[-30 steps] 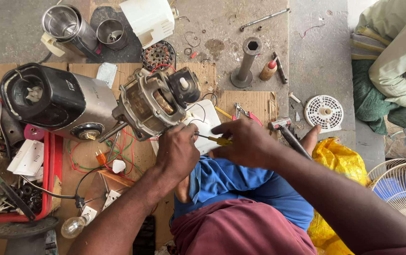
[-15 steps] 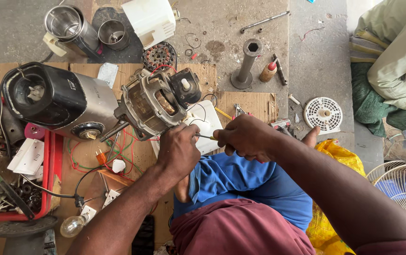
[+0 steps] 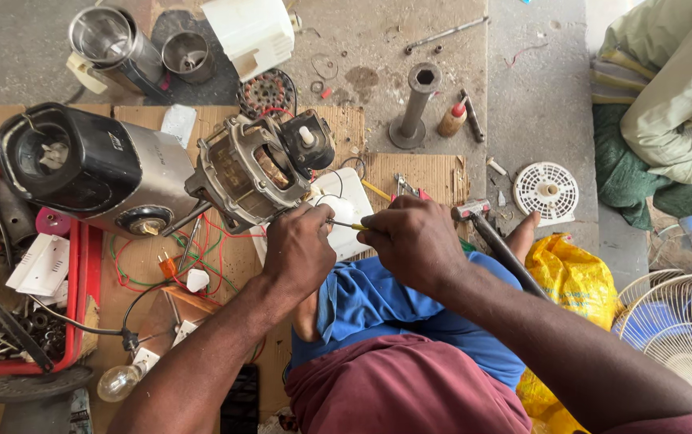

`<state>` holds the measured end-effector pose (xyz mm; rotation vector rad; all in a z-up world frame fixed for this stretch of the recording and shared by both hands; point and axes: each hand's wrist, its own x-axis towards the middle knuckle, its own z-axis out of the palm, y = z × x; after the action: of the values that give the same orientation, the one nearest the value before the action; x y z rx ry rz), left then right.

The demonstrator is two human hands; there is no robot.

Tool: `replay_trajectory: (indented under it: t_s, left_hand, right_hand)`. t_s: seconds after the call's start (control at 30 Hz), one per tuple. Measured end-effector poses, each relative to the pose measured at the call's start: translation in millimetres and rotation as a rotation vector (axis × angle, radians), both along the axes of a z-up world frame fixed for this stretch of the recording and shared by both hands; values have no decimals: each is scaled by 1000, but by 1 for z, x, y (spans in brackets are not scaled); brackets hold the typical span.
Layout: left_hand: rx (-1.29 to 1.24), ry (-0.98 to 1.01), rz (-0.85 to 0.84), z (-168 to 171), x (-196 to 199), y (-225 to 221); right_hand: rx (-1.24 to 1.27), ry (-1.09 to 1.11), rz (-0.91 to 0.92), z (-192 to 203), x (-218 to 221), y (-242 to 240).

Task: The person is repairing an electric motor by hand, using a screwdriver to adjust internal components and wires. They also use pliers to manipulate small parts and wires within the motor assembly.

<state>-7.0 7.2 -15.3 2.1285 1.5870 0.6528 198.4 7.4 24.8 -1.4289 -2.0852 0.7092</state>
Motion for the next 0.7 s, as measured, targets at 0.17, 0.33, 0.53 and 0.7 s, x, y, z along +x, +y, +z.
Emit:
replay_trajectory:
  t_s: [0.17,0.33,0.53,0.7]
  left_hand:
    - [-2,-20,21,0,1,-1]
    - [-17,-42,46,0,2,-2]
    - [-16,-34,47,0,3,-1]
    - [-28,-44,11,3,-2,1]
  right_hand:
    - [-67,33,9,-3,2,7]
    - [-744,11,-191,-3,0,21]
    - [-1210,95,-198,-6,8,37]
    - [-271,171,25,-17,6,17]
